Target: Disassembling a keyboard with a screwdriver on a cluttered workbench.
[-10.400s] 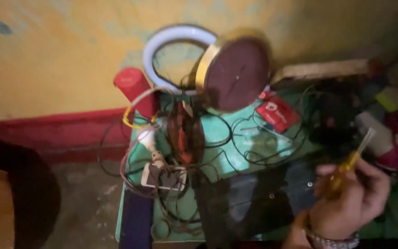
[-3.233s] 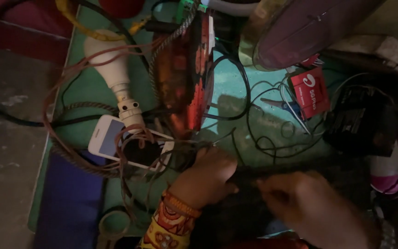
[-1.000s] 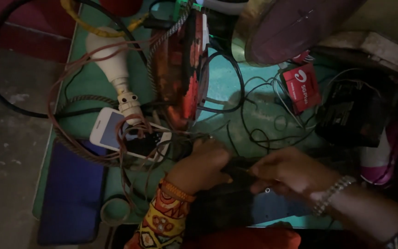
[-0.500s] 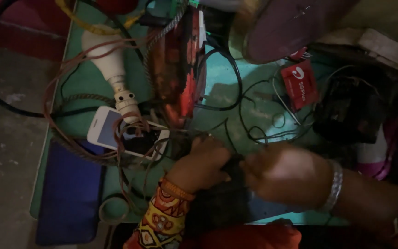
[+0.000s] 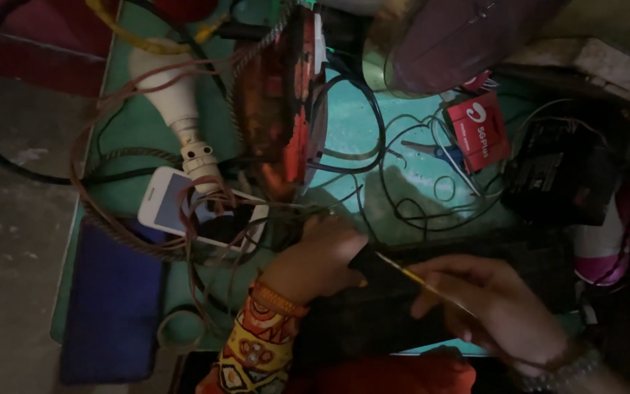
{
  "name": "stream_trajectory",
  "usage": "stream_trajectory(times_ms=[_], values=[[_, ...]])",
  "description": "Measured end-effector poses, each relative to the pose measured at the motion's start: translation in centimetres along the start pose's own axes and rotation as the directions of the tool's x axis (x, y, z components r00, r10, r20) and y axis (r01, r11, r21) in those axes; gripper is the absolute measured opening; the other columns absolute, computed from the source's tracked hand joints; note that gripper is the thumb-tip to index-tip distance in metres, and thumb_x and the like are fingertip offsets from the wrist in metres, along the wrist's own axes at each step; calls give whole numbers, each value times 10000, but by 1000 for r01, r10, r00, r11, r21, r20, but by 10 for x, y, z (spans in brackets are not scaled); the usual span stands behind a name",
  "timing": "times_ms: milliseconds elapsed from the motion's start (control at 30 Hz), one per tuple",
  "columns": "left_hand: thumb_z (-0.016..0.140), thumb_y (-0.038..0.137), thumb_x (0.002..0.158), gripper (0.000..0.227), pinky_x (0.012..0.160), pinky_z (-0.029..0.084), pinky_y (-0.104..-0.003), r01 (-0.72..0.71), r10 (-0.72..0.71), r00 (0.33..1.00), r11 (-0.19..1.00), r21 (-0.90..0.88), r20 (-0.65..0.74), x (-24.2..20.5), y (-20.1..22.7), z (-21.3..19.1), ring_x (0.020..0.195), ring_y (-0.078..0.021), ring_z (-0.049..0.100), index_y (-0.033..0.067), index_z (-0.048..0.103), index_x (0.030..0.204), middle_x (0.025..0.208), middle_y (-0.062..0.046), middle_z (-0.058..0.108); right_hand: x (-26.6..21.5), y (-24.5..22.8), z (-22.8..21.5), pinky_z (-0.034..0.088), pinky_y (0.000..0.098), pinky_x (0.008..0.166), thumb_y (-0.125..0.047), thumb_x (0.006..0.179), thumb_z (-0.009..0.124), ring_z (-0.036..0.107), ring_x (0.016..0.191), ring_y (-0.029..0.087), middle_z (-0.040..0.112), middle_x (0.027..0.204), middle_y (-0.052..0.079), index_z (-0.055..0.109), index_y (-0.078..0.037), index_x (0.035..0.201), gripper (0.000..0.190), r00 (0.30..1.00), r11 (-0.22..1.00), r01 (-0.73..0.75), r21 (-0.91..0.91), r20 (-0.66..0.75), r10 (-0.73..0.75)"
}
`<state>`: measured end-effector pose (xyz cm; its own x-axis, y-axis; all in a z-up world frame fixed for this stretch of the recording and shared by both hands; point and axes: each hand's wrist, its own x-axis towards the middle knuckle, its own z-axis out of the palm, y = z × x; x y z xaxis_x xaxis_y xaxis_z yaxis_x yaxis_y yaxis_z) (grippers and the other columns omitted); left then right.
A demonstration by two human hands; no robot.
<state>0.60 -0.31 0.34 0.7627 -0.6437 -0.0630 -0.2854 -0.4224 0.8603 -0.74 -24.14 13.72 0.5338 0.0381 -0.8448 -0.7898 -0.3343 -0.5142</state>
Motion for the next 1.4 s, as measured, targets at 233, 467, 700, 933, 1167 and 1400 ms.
stream_trajectory(times_ms=[233,467,700,933,1167,1400], values=[[847,331,739,418,1053,332,-538,51,-55,995,997,53,88,2,6,-10,1165,-352,536,60,693,1018,1071,-146,628,16,3,5,346,290,312,-182,963,626,456,337,130,808,761,187,739,90,1145,346,999,999,-40,18,0,40],[852,318,722,462,1033,334,-548,22,-23,999,999,28,40,1,-1,-3,1170,-367,528,49,683,1058,1111,-160,608,18,-14,13,314,286,334,-238,957,611,428,367,116,783,742,163,768,25,1192,386,980,980,-199,-16,-6,198],[862,292,699,473,1038,346,-548,-36,36,998,999,2,-42,-2,-4,1,1172,-366,541,40,689,1060,1113,-154,622,21,-40,30,378,296,426,-235,966,648,468,452,143,801,795,200,746,5,1212,357,963,946,-267,-182,-77,257],[868,318,699,471,1004,381,-524,-48,47,998,999,-12,-47,-3,-8,8,1173,-374,549,54,704,1053,1113,-154,641,28,-38,35,452,289,485,-232,934,665,721,627,155,802,845,204,714,16,1186,357,973,946,-225,-234,-103,206],[874,290,677,466,1000,359,-548,-109,108,985,994,-2,-135,-5,-13,16,1148,-392,535,62,704,1046,1088,-159,645,23,-49,59,420,294,477,-186,903,734,650,608,195,800,843,205,763,43,1044,271,928,922,-315,-227,-280,248],[881,259,660,383,979,363,-552,-55,55,992,998,1,-110,-4,-5,9,1132,-385,555,65,701,937,1034,-136,659,35,-52,52,435,308,478,-86,818,742,713,634,185,802,830,192,769,52,998,228,900,902,-381,-202,-306,311]])
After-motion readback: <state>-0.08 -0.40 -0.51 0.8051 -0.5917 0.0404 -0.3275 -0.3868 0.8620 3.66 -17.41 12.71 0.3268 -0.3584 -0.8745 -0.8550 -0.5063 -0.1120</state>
